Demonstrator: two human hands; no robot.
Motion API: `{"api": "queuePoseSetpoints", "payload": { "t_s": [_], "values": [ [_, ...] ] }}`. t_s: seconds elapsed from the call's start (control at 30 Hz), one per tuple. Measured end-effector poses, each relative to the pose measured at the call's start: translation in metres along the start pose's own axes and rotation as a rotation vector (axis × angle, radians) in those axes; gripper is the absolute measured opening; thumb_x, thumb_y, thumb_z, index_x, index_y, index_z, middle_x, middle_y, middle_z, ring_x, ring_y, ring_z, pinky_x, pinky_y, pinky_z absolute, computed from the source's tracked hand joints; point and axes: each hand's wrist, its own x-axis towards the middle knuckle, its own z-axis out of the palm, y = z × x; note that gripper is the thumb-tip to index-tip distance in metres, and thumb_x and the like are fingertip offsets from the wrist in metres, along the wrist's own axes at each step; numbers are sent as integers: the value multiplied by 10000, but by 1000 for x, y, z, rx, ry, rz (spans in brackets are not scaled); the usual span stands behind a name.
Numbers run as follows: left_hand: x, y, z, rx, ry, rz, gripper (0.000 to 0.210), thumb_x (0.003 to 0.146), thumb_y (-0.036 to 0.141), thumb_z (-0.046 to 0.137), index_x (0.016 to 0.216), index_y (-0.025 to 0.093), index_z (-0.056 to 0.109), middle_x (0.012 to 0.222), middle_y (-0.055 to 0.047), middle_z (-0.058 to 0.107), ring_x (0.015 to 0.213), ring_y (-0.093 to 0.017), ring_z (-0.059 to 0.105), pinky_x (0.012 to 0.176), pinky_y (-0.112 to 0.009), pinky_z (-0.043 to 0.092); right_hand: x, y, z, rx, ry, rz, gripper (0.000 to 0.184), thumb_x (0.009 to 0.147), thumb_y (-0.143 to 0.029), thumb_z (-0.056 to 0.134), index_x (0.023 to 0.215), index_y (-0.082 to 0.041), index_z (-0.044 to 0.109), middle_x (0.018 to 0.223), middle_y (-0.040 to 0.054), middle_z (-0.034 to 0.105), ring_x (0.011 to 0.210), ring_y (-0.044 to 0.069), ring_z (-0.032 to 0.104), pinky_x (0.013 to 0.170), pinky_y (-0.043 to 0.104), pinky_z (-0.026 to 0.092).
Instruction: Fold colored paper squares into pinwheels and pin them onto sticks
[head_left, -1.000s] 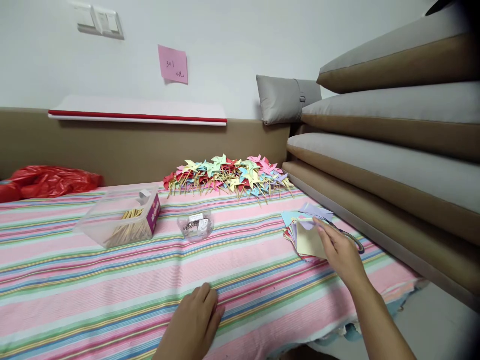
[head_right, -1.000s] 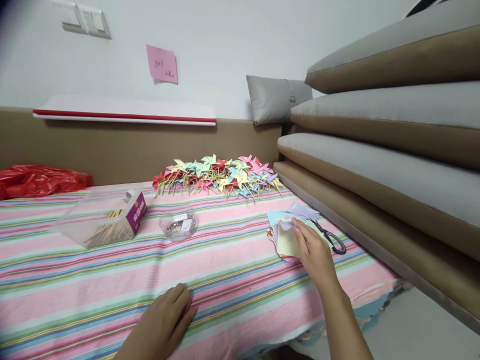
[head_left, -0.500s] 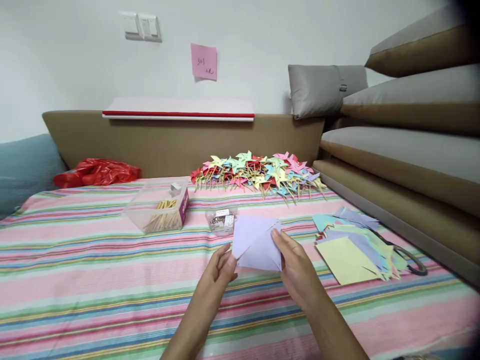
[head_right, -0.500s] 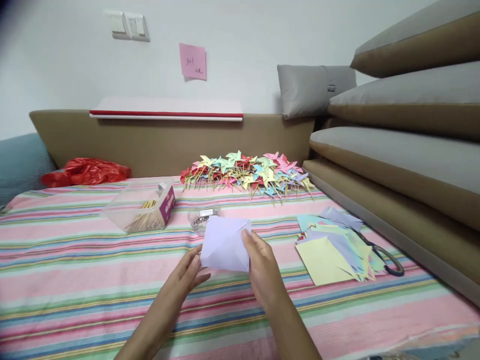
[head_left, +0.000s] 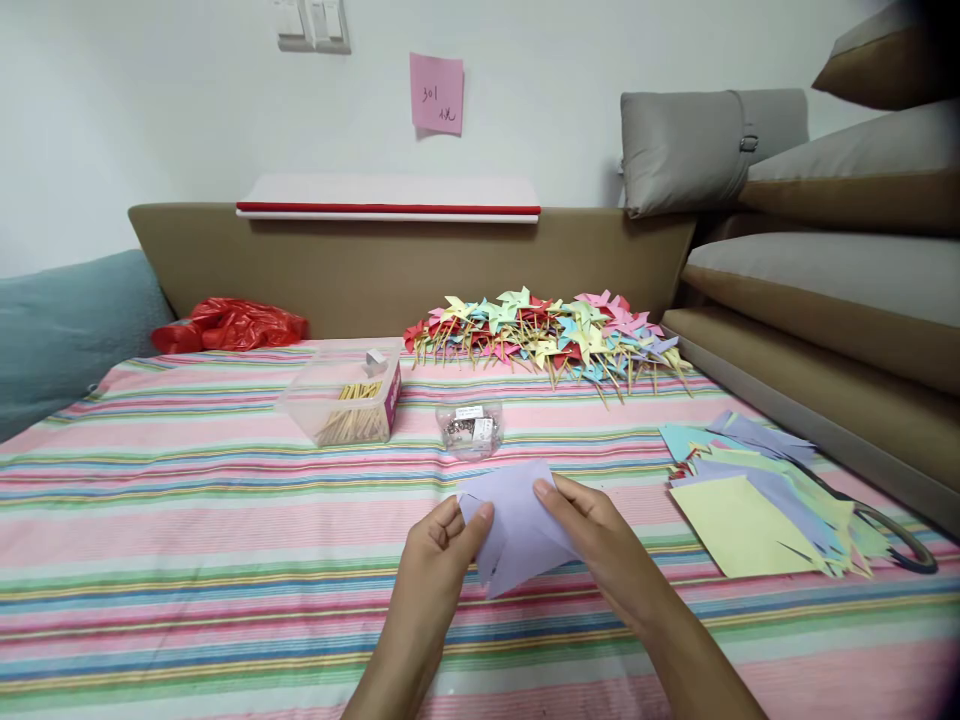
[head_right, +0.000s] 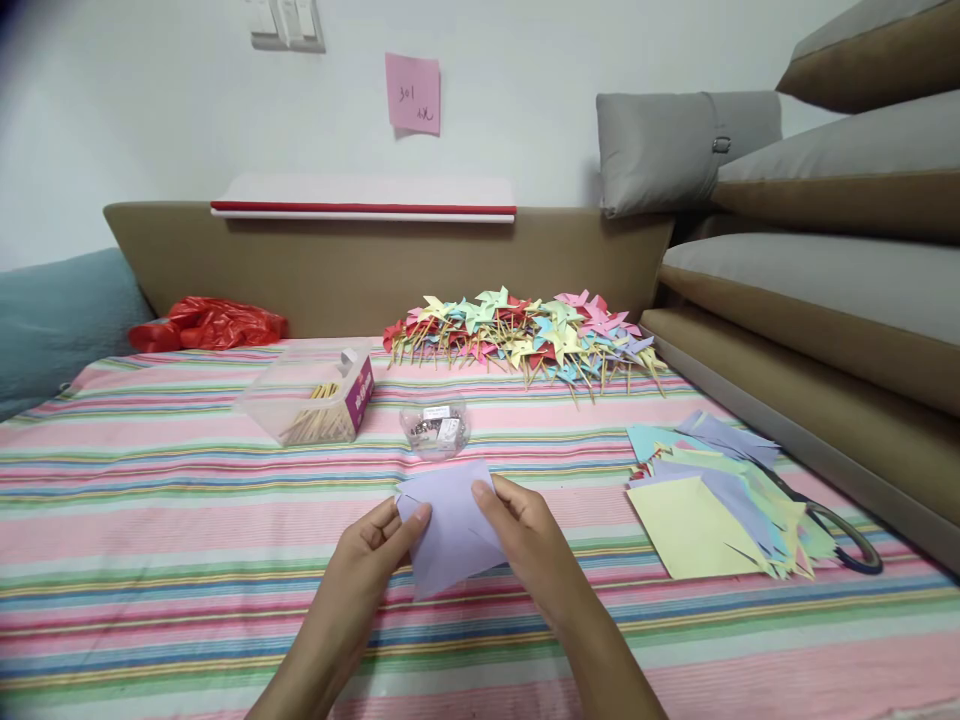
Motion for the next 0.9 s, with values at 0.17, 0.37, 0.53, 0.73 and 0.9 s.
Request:
{"api": "queuePoseSetpoints", "payload": {
  "t_s": [0.17, 0.37, 0.53, 0.73, 0.9],
  "values": [
    [-1, 4, 0, -28, 10, -32, 379, 861, 509, 705, 1024, 170, 742, 769, -19, 651, 700, -158, 568, 679, -273, 508, 3, 0, 3, 12, 20, 4, 425, 866, -616, 644, 851, -191, 655, 695, -9, 524, 692, 170, 472, 636, 291, 413],
    [-6, 9, -6, 6, 51, -6, 366, 865, 510, 691, 1028, 187, 751, 813, -38, 716, 732, -189, 641, 726, -301, 532, 1, 1, -1, 8, 20, -16, 400, 887, -602, 621, 882, -206, 676, 747, 1, 575, 715, 176, 473, 650, 285, 407],
    [-10, 10, -13, 106, 100, 25, 349, 835, 512, 725, 993, 202, 738, 814, -34, 720, 796, -193, 656, 744, -276, 503, -1, 4, -8, -75, 29, -22, 414, 925, -595, 581, 781, -209, 533, 712, -32, 435, 677, 137, 356, 614, 260, 306],
    [-11, 11, -15, 150, 100, 53, 295, 860, 488, 712, 944, 206, 691, 820, -16, 686, 810, -168, 630, 751, -257, 482, -5, 0, -8, -99, -12, -21, 432, 929, -587, 585, 757, -203, 491, 707, -42, 336, 672, 125, 292, 603, 260, 252],
    [-8, 10, -12, 126, 81, 64, 321, 840, 466, 742, 1015, 204, 681, 865, -15, 651, 804, -156, 612, 728, -248, 490, -5, -4, -6, -78, -15, -7, 438, 904, -615, 601, 788, -197, 540, 694, -39, 377, 651, 125, 311, 593, 261, 267]
  ]
}}
